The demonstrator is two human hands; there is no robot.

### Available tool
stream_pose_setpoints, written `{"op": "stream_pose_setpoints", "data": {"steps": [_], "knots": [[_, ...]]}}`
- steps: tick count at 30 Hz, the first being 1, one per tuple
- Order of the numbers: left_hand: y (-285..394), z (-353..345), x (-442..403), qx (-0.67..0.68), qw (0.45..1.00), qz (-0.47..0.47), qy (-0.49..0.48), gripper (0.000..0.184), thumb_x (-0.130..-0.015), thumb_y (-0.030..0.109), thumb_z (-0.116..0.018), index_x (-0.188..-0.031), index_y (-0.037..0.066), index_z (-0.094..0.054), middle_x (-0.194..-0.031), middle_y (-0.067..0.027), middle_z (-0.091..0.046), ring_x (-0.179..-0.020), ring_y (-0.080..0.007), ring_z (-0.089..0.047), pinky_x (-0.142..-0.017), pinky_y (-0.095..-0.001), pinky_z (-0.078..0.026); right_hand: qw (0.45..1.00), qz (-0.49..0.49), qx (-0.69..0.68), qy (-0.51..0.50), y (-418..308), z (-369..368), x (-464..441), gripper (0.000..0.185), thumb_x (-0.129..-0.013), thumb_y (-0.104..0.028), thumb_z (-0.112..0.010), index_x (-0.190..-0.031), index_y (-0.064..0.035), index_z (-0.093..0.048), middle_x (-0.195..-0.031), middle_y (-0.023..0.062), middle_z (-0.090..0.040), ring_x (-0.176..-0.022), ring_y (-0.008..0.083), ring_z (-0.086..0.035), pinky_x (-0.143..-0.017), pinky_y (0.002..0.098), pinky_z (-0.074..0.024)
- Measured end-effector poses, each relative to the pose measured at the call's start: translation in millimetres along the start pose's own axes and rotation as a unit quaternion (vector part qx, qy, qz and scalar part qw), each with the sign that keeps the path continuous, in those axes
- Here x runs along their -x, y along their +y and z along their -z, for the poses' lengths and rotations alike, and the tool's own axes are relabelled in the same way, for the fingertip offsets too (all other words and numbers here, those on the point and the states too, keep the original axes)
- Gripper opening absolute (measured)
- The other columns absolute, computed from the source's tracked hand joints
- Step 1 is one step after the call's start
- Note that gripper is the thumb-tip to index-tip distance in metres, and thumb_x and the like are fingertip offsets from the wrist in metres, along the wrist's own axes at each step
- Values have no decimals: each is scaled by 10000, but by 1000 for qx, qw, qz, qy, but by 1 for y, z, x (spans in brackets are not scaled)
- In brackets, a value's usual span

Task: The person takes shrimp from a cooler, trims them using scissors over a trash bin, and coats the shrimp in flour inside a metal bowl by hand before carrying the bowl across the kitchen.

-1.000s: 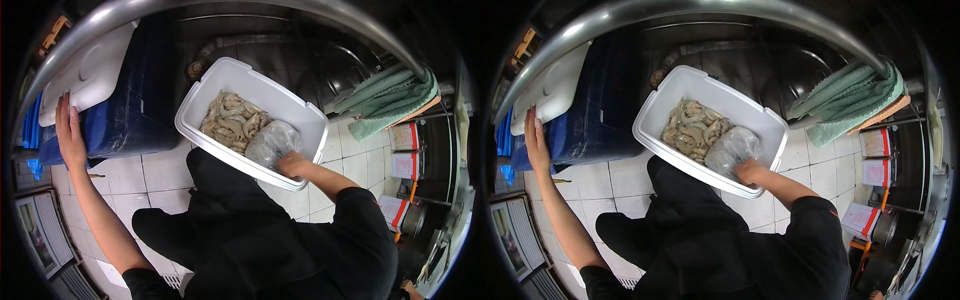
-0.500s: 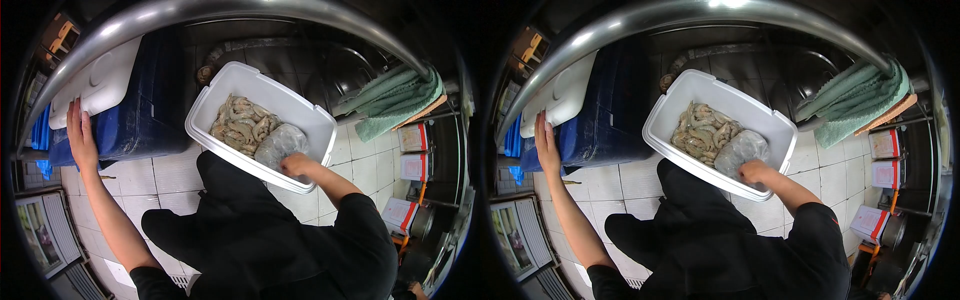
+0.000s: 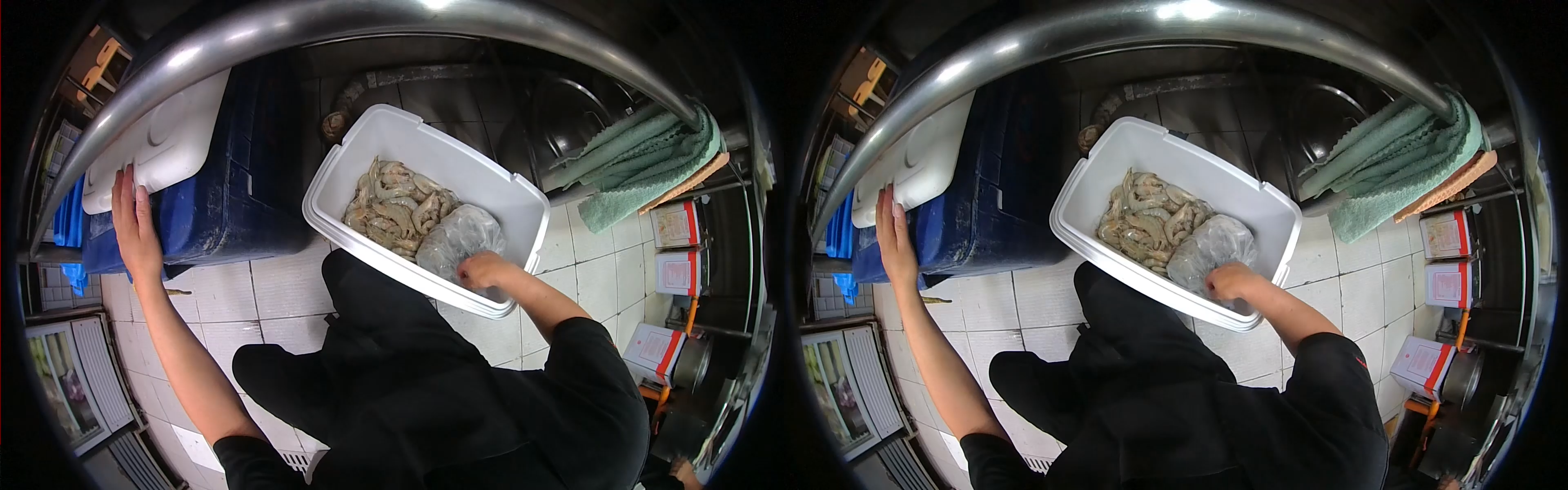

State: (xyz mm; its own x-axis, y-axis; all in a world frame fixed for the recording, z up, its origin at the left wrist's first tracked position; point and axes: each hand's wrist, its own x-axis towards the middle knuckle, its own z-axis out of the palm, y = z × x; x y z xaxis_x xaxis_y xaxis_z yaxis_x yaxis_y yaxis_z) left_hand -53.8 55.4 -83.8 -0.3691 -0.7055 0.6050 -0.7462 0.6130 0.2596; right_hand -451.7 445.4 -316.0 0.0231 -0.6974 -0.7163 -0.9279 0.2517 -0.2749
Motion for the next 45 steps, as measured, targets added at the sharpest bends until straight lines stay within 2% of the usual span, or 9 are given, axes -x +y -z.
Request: {"op": "stream_pose_setpoints", "data": {"steps": [10,12,18,24,30,35,38,40,45], "knots": [[-1,-1,0,-3,1000,2,3,479,-1019,445,-386,-1422,204,-481,-1503,-104,-392,-1399,-276,-350,-1128,-379,-282,995,-63,-54,62,2,6,-7,233,-803,-275,-626,-971,-129,-696,-906,120,-693,-894,299,-654,-793,411,-494],[1,0,1,-9,1000,7,5,481,-1018,446,-387,-1422,203,-480,-1503,-107,-392,-1397,-278,-352,-1127,-379,-283,915,-6,-354,194,18,18,-17,192,-790,-236,-644,-893,-78,-681,-777,112,-660,-762,243,-621,-722,376,-478],[2,1,0,-9,1000,9,5,475,-1018,437,-393,-1420,200,-481,-1501,-114,-393,-1394,-282,-356,-1124,-379,-284,878,-8,-408,248,-29,130,14,120,-819,-173,-625,-816,-56,-652,-739,10,-625,-735,115,-564,-707,271,-446],[2,1,0,-6,1000,4,2,471,-1021,429,-391,-1418,193,-482,-1500,-116,-393,-1398,-281,-349,-1128,-372,-276,837,84,-457,287,-66,182,-25,178,-756,-185,-646,-831,-27,-680,-698,50,-610,-698,173,-554,-667,328,-444],[-6,-3,-1,1,1000,-7,0,478,-1021,432,-389,-1419,183,-482,-1505,-119,-385,-1399,-280,-348,-1130,-374,-274,788,50,-578,205,-83,163,-127,179,-847,-184,-633,-956,-48,-673,-922,43,-649,-883,131,-562,-764,287,-444],[-3,0,0,0,1000,-5,0,484,-1020,443,-386,-1421,188,-480,-1508,-120,-380,-1397,-279,-351,-1129,-374,-276,741,191,-636,99,-83,186,-129,444,-937,-402,-608,-1226,-65,-591,-1102,59,-631,-1049,165,-550,-900,305,-427],[-2,-1,1,5,1000,-1,1,494,-1016,442,-403,-1413,159,-485,-1499,-128,-390,-1393,-281,-357,-1126,-372,-280,739,181,-648,25,-62,200,-112,541,-964,-509,-520,-1304,-89,-542,-1207,84,-614,-1139,180,-529,-964,338,-397],[-9,-4,2,42,998,13,33,462,-1010,384,-463,-1376,106,-517,-1462,-138,-439,-1368,-283,-390,-1118,-366,-289,753,183,-631,26,-59,202,-93,595,-972,-564,-453,-1337,-98,-515,-1288,122,-578,-1197,200,-508,-978,368,-391],[64,-4,35,112,974,-36,194,307,-987,210,-539,-1192,-6,-614,-1215,-147,-623,-1111,-287,-575,-1019,-394,-389,669,261,-691,82,-45,191,-66,620,-979,-556,-440,-1341,-55,-494,-1264,151,-582,-1191,213,-522,-989,360,-412]]}}
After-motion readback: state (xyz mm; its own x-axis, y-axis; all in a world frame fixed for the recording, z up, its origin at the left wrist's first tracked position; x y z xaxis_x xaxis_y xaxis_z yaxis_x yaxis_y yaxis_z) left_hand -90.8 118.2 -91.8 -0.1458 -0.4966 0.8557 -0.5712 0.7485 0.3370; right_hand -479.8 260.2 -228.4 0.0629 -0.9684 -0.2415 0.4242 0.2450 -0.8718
